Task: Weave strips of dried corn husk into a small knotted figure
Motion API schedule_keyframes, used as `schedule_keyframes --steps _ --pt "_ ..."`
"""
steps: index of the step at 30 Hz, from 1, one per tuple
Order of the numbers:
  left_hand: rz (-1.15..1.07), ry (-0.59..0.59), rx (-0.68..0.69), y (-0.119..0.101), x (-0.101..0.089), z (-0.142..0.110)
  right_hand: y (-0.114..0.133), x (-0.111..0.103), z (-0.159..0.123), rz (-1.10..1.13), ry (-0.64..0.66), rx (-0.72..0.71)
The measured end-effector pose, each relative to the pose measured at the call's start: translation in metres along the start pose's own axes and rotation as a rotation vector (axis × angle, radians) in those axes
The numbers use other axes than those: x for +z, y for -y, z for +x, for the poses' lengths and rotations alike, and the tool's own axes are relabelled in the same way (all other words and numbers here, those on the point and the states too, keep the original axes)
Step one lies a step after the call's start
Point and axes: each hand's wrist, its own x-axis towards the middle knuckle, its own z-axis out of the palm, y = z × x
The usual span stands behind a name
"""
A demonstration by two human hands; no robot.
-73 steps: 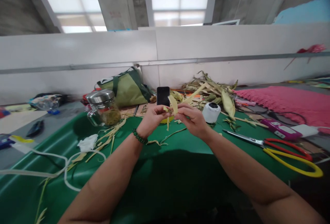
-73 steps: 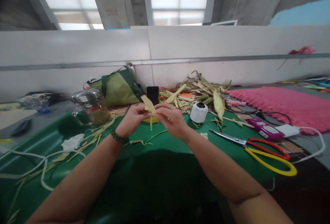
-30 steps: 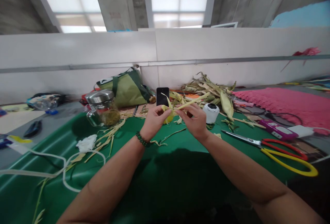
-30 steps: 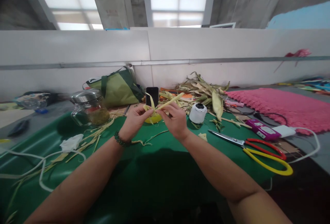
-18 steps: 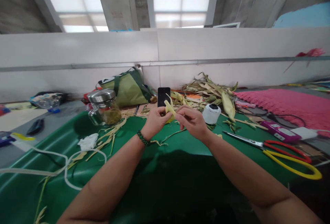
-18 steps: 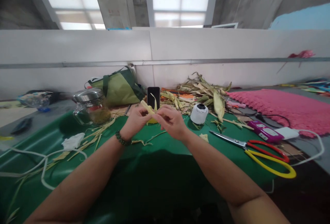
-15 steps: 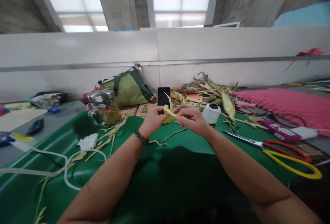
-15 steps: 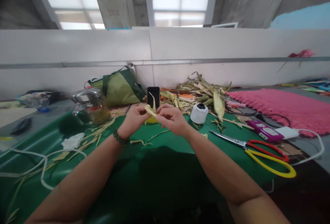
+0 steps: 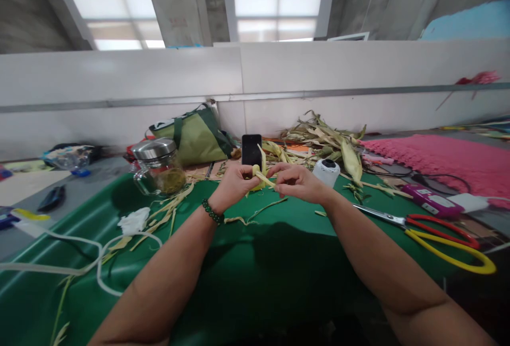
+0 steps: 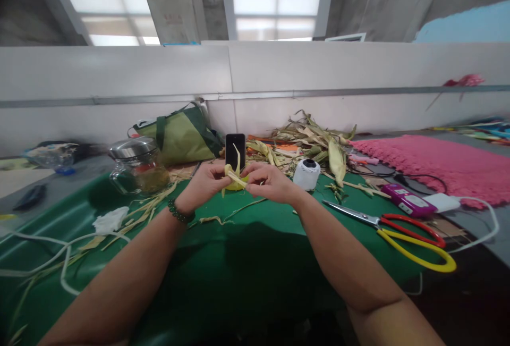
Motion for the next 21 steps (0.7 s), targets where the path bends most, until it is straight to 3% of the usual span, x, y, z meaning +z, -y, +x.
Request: schedule_keyframes --steps 9,13,21 --pt "0.334 -0.08 -0.01 -0.001 0.008 -0.004 -0.002 0.017 0.003 0.046 -0.133 0.174" --pt "0.359 -0.112 -0.038 -0.001 0.01 -0.003 -0.004 0.021 0.003 -0.017 -0.234 0.278" --pt "0.485 -0.197 -0.017 -0.004 0.015 -0.004 -0.005 0.02 0.002 -0.158 -0.246 0.176"
